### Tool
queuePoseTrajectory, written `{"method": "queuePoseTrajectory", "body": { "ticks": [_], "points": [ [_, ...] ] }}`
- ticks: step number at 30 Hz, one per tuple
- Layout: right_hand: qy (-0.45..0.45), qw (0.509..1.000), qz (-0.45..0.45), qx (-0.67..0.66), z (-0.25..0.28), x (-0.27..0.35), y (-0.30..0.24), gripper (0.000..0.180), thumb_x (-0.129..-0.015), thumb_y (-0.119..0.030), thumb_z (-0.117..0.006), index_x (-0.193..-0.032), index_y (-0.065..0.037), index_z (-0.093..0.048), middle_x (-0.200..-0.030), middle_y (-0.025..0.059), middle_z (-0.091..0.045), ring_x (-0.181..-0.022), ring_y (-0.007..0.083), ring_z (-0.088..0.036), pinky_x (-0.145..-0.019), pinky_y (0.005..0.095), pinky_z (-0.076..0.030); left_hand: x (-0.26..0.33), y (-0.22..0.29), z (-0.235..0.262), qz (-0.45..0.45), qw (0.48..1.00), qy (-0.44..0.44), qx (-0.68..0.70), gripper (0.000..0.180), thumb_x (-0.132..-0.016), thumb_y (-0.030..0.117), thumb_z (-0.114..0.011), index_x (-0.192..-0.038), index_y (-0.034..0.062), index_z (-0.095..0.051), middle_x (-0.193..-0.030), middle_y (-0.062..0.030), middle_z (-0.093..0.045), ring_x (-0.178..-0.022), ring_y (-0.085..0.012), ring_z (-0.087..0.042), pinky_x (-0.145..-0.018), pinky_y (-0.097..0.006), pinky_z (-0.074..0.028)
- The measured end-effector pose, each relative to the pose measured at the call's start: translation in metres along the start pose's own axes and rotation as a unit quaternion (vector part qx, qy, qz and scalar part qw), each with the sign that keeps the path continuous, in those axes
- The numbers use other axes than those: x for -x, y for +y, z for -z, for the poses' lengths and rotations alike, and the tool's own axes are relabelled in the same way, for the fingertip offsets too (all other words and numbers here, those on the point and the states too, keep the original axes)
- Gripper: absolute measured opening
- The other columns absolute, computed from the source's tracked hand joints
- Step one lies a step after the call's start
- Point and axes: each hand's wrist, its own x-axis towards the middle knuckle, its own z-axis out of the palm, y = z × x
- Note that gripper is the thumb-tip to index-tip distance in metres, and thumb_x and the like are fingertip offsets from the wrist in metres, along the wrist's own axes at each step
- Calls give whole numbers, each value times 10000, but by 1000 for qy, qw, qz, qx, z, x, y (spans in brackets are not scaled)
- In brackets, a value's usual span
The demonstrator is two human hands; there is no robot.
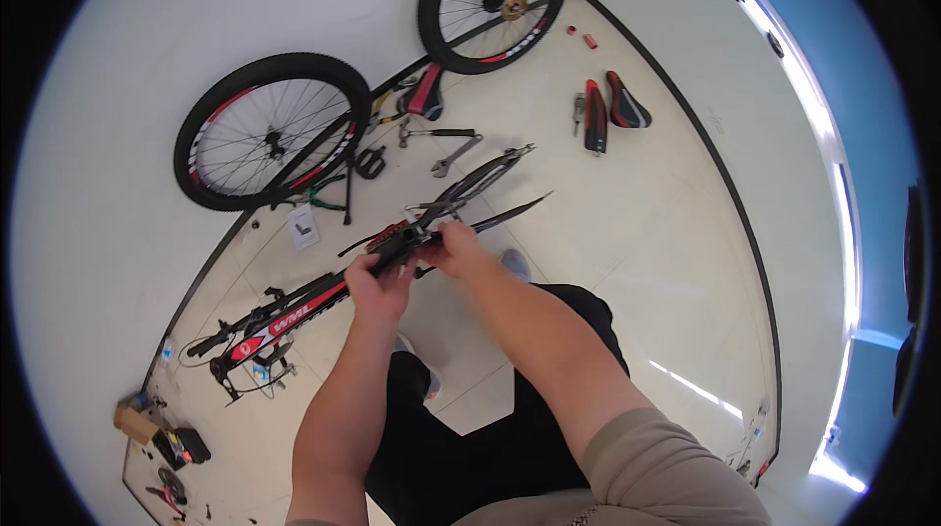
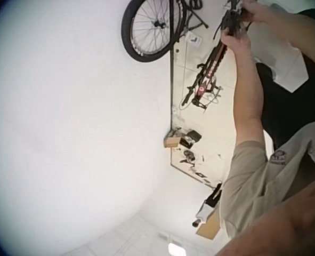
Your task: The person is assembling a bicycle by attaching the chain to the rear derailleur and crankset. They manipulate the chain with their hands to route it through the gears and then rotate the crank arm to test the movement.
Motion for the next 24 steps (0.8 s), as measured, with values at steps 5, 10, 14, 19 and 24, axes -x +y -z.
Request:
{"method": "queuePoseTrajectory", "body": {
  "ticks": [5,10,14,19,24],
  "points": [
    [7,1000,17,8,18,-21,3,282,-971,-122,-383,-1082,3,-610,-1016,176,-650,-871,318,-662,-735,470,-590,67,9,-39,73,984,119,-107,537,-853,75,-557,-1340,-88,-400,-1272,-256,-552,-1175,-339,-561,-1049,-534,-436],
    [29,998,46,6,16,-20,10,257,-997,-178,-440,-1107,20,-560,-971,187,-632,-809,323,-661,-715,479,-594,100,70,1,-261,804,-58,-531,564,-838,179,-721,-1350,43,-528,-1274,-187,-587,-1156,-299,-588,-957,-438,-493],
    [43,996,40,66,31,-29,15,295,-1020,-248,-471,-1141,18,-515,-948,192,-627,-790,310,-660,-703,478,-591,83,113,54,-385,301,14,-872,672,-712,287,-810,-1316,124,-565,-1266,-167,-597,-1263,-339,-497,-1047,-569,-349],
    [129,960,127,212,60,-38,-6,227,-972,-262,-525,-1074,-59,-530,-770,90,-486,-569,206,-478,-565,395,-514,63,137,52,-167,274,74,-944,386,-736,478,-750,-950,158,-719,-872,-107,-708,-905,-308,-690,-954,-531,-420],
    [192,922,220,253,0,32,-12,390,-926,-314,-600,-1176,-24,-524,-1089,135,-527,-853,260,-568,-634,399,-518,59,135,55,-128,242,11,-962,247,-781,250,-641,-963,110,-732,-974,-107,-729,-952,-286,-697,-867,-431,-509]
  ]
}}
